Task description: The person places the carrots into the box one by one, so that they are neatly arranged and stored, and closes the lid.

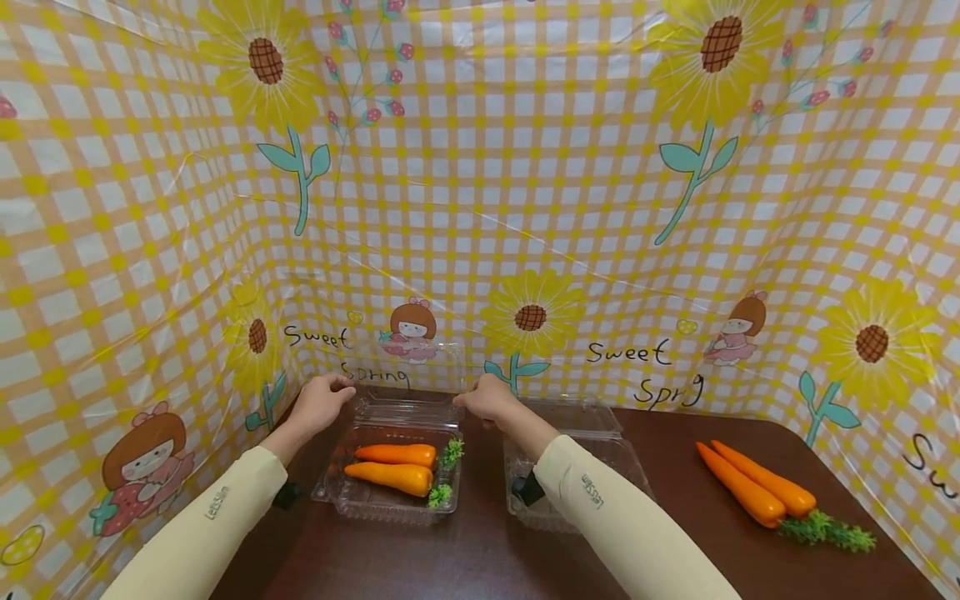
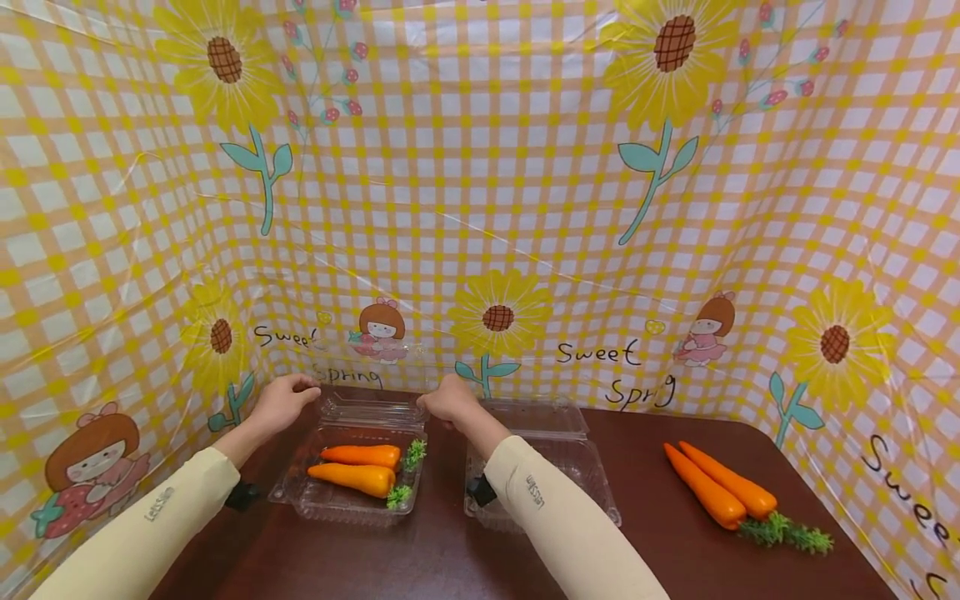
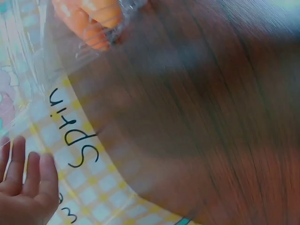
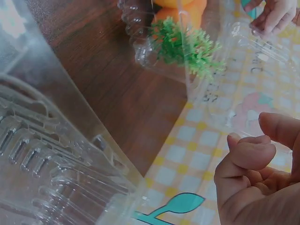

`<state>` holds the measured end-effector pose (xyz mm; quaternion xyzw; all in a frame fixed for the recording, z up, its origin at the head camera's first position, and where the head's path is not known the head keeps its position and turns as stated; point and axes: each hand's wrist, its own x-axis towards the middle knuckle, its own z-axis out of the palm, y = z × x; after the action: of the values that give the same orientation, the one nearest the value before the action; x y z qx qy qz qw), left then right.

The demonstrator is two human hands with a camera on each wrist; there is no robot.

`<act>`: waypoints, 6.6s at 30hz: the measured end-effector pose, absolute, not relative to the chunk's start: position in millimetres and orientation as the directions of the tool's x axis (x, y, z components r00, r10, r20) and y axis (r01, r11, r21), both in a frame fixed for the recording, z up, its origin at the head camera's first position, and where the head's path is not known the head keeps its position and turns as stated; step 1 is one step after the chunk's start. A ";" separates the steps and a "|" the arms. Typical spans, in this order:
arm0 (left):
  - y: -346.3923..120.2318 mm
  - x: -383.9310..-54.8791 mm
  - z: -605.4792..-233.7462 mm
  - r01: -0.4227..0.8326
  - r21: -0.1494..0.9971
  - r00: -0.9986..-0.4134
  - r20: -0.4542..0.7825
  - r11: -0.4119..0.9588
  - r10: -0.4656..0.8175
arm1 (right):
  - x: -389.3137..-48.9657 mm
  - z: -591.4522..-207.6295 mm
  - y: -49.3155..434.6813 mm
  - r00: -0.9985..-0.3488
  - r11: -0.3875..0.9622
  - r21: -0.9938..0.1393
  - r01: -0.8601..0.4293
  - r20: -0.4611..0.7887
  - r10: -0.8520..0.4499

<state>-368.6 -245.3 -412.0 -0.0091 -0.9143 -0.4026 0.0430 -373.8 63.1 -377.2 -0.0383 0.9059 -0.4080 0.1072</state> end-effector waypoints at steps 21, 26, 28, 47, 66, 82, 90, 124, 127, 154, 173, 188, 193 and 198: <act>-260.1 -309.6 -408.1 0.261 0.546 -0.905 0.426 0.796 0.004 | -329.9 -368.5 78.7 -0.929 0.651 -0.736 -0.186 -0.083 -0.360; -262.6 -296.3 -412.8 0.288 0.525 -0.885 0.464 0.801 0.014 | -322.5 -373.0 81.7 -0.918 0.696 -0.669 -0.258 -0.053 -0.392; -263.0 -290.7 -415.5 0.302 0.514 -0.877 0.481 0.803 0.022 | -318.8 -374.8 81.8 -0.909 0.705 -0.646 -0.291 -0.044 -0.415; -267.9 -253.4 -444.2 0.275 0.444 -0.927 0.357 0.853 0.113 | -286.3 -395.2 80.9 -0.882 0.818 -0.403 -0.411 -0.053 -0.469; -270.7 -242.9 -448.3 0.166 0.608 -0.981 0.179 0.776 0.069 | -270.0 -406.5 78.3 -0.874 0.767 -0.494 -0.409 -0.031 -0.485; -274.3 -246.4 -446.5 -0.121 0.795 -0.976 -0.204 0.595 0.074 | -261.8 -411.5 73.9 -0.831 0.526 -0.847 -0.079 -0.236 -0.504; -276.9 -247.3 -445.1 -0.129 0.873 -0.957 -0.233 0.471 0.171 | -260.0 -415.8 68.1 -0.830 0.448 -0.893 0.046 -0.283 -0.480; -280.1 -251.7 -449.3 -0.176 0.887 -0.963 -0.244 0.427 0.111 | -266.6 -429.0 58.4 -0.804 0.333 -0.927 0.174 -0.329 -0.495; -281.4 -251.0 -449.8 -0.178 0.891 -0.963 -0.246 0.418 0.112 | -265.8 -429.3 57.6 -0.811 0.338 -0.927 0.162 -0.320 -0.490; -258.3 -237.6 -432.2 -0.011 0.669 -0.978 0.149 0.743 -0.149 | -246.4 -400.5 94.4 -0.843 0.341 -0.939 0.052 -0.224 -0.489; -125.6 -212.5 -407.5 0.588 0.580 -0.781 0.589 0.564 0.207 | -239.0 -373.1 177.4 -0.966 0.563 -0.813 -0.148 -0.003 -0.259; -47.6 -224.1 -426.2 0.466 0.659 -0.873 0.237 0.590 0.425 | -242.7 -383.9 236.7 -0.985 0.573 -0.812 -0.110 0.013 -0.171; -36.8 -233.0 -434.8 0.383 0.703 -0.902 0.143 0.599 0.408 | -244.8 -390.8 256.3 -0.989 0.581 -0.807 -0.105 0.023 -0.148; -27.0 -240.1 -438.8 0.322 0.737 -0.918 0.091 0.594 0.385 | -246.3 -397.4 273.5 -0.994 0.590 -0.802 -0.087 0.028 -0.108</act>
<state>-240.1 -27.0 -438.8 -0.1982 -0.8920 -0.4043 -0.0390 -246.3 273.5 -397.4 -0.0546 0.8917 -0.4492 0.0117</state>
